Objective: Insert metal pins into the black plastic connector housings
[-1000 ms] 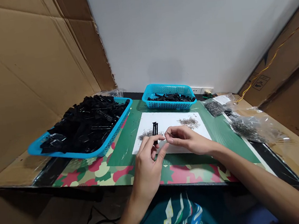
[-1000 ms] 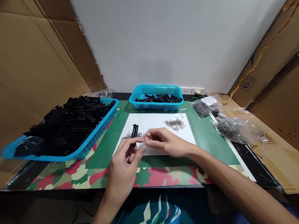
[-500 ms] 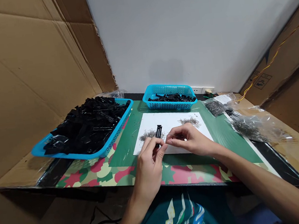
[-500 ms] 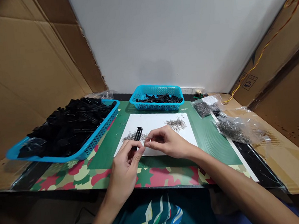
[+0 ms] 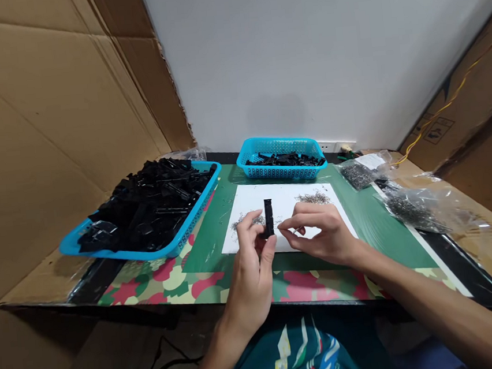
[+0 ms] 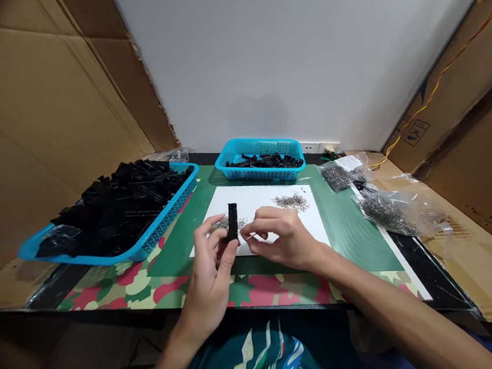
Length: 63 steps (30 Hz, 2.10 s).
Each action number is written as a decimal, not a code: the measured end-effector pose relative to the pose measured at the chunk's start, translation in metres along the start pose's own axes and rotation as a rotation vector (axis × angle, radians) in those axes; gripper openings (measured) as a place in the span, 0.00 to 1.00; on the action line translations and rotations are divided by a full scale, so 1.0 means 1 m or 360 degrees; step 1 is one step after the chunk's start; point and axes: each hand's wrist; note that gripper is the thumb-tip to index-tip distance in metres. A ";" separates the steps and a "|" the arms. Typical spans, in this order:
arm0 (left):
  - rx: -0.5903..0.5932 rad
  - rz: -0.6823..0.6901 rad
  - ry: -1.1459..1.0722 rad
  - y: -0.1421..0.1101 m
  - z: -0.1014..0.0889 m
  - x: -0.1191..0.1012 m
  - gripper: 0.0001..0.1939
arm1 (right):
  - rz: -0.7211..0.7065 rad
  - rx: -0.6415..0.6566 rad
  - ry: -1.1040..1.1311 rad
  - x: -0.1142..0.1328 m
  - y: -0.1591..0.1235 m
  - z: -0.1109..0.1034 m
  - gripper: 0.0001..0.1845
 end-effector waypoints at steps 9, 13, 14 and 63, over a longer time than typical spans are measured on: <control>0.0052 0.0146 0.0238 0.002 0.001 -0.002 0.25 | -0.0236 0.0220 -0.0137 -0.005 -0.003 -0.003 0.09; 0.0058 0.0127 0.0211 0.002 0.001 -0.003 0.25 | -0.0292 0.0246 -0.0236 -0.005 -0.002 -0.006 0.10; 0.0061 0.0125 0.0203 0.001 0.001 -0.003 0.26 | -0.0306 0.0252 -0.0262 -0.005 -0.002 -0.006 0.11; -0.0041 0.0409 0.0495 0.001 0.001 -0.002 0.07 | 0.0181 0.0464 0.0053 -0.012 0.004 -0.030 0.06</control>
Point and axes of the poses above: each hand's wrist, its own y-axis towards the middle knuckle, its own z-axis out of the palm, x = y × z, and after that the axes turned 5 degrees about z, right-handed
